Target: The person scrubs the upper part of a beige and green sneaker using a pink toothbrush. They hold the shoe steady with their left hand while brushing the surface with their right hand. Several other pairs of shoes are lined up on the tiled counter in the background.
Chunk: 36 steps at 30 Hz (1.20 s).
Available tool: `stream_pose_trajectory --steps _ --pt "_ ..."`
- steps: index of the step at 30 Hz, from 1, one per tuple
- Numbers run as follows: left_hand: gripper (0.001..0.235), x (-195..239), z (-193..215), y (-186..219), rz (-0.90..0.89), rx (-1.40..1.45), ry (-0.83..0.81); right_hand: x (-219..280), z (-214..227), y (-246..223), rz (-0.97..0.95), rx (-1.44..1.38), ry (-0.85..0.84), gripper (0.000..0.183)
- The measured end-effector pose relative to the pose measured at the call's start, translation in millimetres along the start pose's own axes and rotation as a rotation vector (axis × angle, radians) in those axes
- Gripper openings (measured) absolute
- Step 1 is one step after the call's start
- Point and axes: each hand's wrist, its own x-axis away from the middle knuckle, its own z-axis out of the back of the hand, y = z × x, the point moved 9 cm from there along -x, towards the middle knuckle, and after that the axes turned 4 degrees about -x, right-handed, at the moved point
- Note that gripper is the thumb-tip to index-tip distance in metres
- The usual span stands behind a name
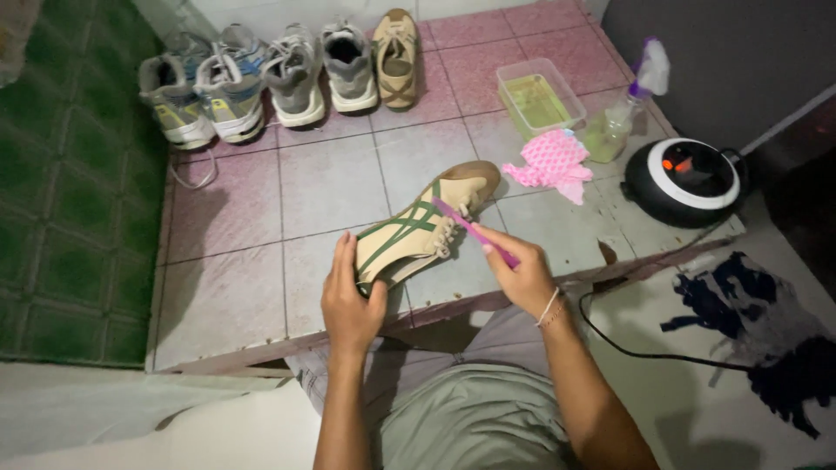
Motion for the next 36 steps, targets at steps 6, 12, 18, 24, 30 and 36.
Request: stream_pose_trajectory --steps 6,12,18,24,30,36 --pt "0.078 -1 1 0 0.007 -0.015 0.005 -48 62 38 -0.031 0.153 0.237 0.027" --pt "0.070 0 -5 -2 0.044 -0.004 -0.117 -114 111 115 -0.492 0.289 0.330 0.047" --pt "0.069 -4 -3 2 0.057 0.003 -0.108 -133 109 127 -0.600 0.473 0.213 0.039" --pt "0.071 -2 -2 3 0.070 0.005 -0.122 -122 102 106 -0.394 0.370 0.287 0.046" --pt "0.074 -3 3 3 -0.018 -0.015 0.053 -19 19 -25 -0.072 0.101 0.123 0.032" --pt "0.087 2 -2 0 -0.036 0.060 -0.011 46 -42 -51 0.059 0.040 -0.142 0.045"
